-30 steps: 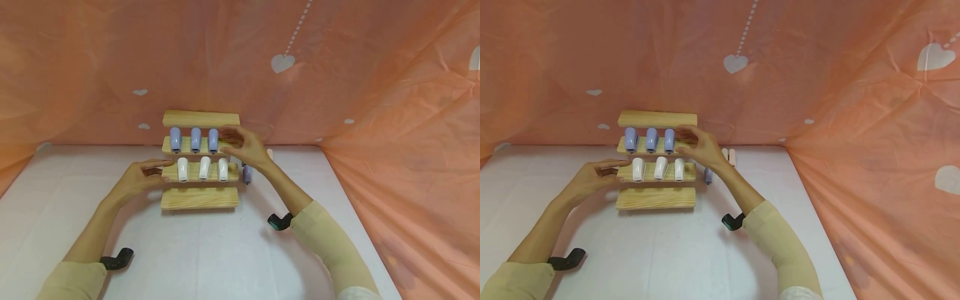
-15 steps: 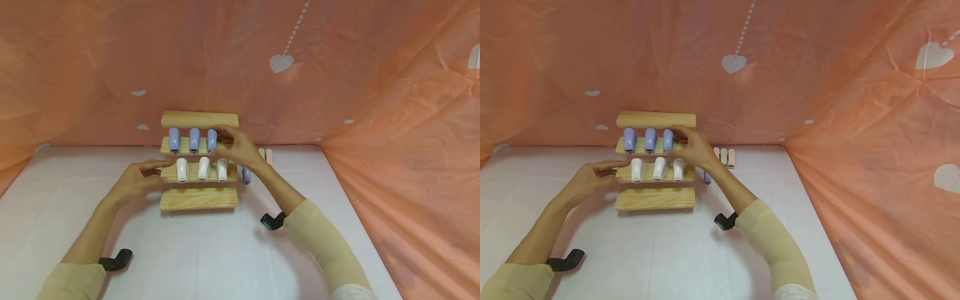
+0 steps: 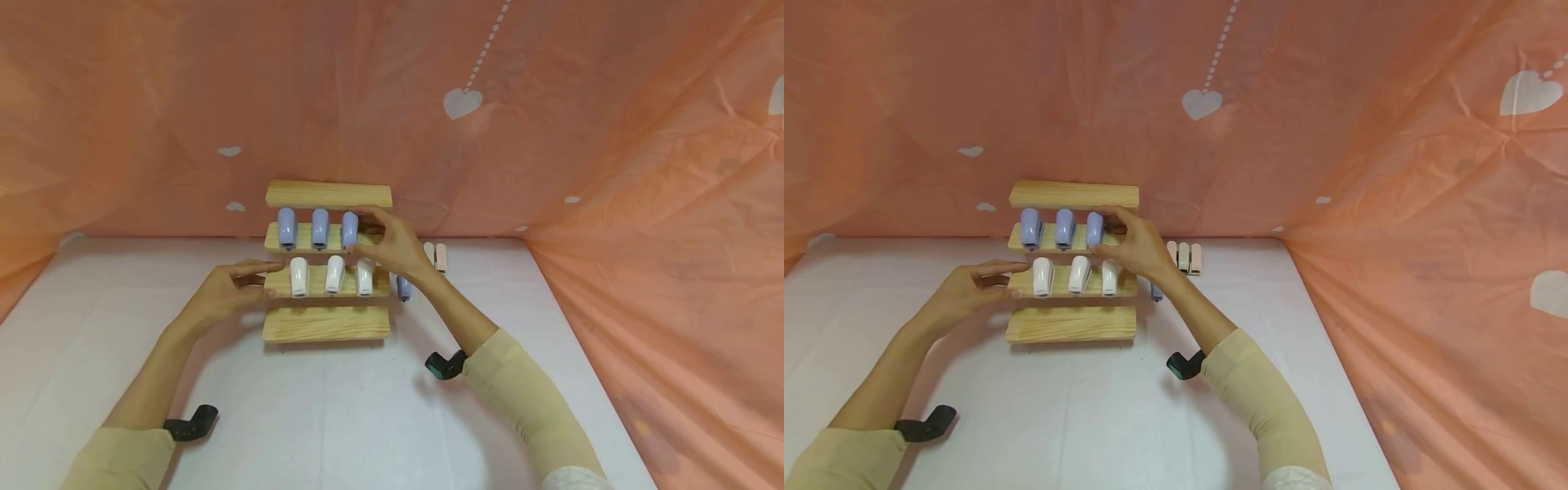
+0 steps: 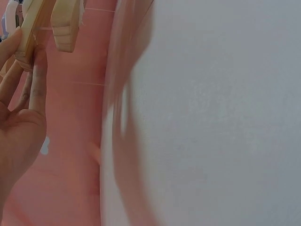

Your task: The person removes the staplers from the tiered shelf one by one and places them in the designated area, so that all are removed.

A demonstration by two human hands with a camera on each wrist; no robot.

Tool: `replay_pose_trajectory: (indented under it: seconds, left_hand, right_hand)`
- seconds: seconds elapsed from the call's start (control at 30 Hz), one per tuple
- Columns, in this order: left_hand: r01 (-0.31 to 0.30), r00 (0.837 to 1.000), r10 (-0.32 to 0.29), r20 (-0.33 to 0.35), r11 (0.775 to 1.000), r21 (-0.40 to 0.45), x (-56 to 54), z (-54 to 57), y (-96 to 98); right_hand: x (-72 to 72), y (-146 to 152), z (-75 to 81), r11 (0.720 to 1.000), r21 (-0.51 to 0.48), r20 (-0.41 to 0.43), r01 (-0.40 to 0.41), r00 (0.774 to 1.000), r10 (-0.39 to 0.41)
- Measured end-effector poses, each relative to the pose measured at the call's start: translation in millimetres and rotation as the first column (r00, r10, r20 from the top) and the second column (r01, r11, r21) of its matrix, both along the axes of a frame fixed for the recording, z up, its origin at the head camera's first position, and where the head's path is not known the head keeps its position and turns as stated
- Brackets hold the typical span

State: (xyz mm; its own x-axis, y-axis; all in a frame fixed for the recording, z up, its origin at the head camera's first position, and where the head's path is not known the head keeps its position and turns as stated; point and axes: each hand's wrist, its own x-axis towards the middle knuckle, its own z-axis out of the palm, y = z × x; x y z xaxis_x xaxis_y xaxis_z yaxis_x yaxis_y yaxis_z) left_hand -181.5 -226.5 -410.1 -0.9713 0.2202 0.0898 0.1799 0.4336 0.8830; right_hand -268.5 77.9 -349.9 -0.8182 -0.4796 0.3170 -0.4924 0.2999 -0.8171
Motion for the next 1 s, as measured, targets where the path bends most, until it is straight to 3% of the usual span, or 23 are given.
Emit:
replay_pose_trajectory:
  seconds: [0.37, 0.63, 1.0]
  left_hand:
    - [0.003, 1.000, -0.003, 0.011, 1.000, 0.019, -1.2, 0.9, 1.2]
    - [0.005, 1.000, -0.006, 0.015, 1.000, 0.012, -1.7, 1.2, 1.5]
    - [0.005, 1.000, -0.006, 0.027, 0.999, 0.036, 0.2, 1.4, 2.0]
  right_hand:
    - [-1.2, 17, -1.6, 0.995, -0.087, 0.018, -0.058, 0.998, 0.060]
    - [-2.6, 37, -4.8, 0.996, -0.081, -0.012, -0.031, 0.999, 0.030]
    - [0.2, 62, -8.9, 0.997, -0.075, 0.015, -0.023, 1.000, 0.024]
